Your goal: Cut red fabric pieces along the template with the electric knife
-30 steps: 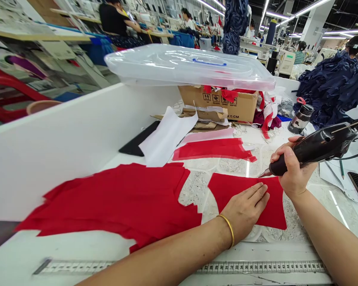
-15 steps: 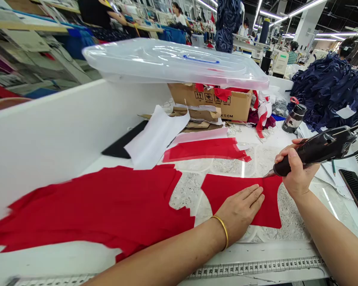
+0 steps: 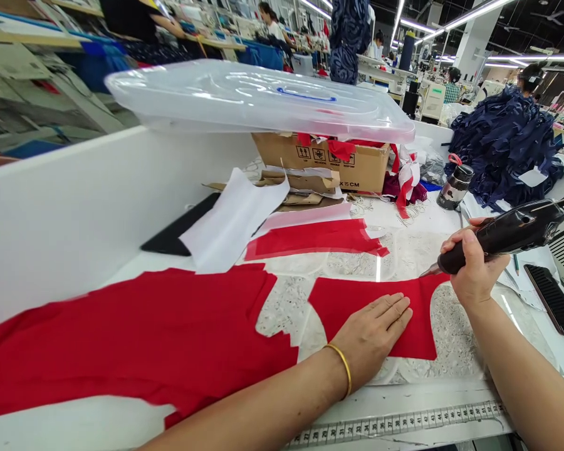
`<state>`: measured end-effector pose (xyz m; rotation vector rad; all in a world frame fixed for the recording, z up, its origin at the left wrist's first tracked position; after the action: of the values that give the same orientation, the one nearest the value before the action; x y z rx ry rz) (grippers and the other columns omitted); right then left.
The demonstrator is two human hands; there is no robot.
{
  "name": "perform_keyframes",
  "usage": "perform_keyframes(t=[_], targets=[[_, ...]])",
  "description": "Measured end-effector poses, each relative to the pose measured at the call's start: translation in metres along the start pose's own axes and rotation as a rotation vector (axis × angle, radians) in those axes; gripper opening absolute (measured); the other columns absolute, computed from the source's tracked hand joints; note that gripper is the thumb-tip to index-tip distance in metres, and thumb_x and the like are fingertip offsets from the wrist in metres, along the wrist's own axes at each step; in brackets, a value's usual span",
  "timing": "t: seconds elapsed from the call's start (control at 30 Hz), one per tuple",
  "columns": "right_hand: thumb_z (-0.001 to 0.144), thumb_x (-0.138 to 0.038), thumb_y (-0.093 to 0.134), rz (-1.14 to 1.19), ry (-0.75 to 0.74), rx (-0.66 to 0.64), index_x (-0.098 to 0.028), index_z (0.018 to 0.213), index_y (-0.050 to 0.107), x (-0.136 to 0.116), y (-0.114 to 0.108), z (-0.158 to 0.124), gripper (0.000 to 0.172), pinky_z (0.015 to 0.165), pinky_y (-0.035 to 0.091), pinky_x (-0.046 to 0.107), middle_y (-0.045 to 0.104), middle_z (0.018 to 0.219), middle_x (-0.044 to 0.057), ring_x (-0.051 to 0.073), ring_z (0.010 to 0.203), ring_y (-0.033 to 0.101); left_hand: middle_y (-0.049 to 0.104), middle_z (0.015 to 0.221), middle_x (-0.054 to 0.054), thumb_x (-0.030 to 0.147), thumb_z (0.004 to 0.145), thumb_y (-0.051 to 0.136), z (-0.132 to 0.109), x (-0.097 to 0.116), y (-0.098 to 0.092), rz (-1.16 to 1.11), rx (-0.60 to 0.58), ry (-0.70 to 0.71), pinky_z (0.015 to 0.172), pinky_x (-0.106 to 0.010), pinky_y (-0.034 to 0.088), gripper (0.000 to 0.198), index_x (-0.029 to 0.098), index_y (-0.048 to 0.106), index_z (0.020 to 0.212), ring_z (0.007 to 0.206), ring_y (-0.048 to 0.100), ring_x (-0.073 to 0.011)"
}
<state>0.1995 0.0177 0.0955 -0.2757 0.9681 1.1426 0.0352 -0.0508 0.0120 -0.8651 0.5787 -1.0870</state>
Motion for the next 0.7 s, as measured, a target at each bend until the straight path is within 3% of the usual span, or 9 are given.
perform_keyframes(t=[0.33,0.7], targets=[[0.077,-0.045,0.076,-0.032,0.032,-0.024,-0.022,0.090,0.055,0.004,0.005,-0.002,0.034,0.051,0.052,0.028,0.060,0.059,-0.007,0.013,0.048,0.059,0.071,0.126,-0.015,0.003,0.092,0.042,0.000,0.000,0.003,-0.004,-0.023,0.009,0.103,-0.037,0.056,0.037,0.007,0.063,0.122,0.121,0.066,-0.0241],[0.075,-0.043,0.076,-0.058,-0.023,0.059,-0.022,0.096,0.053,-0.002,-0.023,0.012,0.037,0.050,0.050,0.027,0.056,0.060,-0.010,0.011,0.046,0.057,0.067,0.133,-0.015,0.002,0.093,0.042,-0.005,-0.002,0.010,-0.095,-0.074,0.006,0.109,-0.040,0.052,0.043,0.009,0.058,0.131,0.128,0.061,-0.0236]])
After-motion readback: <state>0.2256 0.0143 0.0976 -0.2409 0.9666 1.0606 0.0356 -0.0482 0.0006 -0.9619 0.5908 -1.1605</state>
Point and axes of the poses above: each hand's wrist, its own z-axis towards the middle knuckle, its own y-axis out of the palm, x = y × z, the point moved 10 cm from there along z, towards the middle knuckle
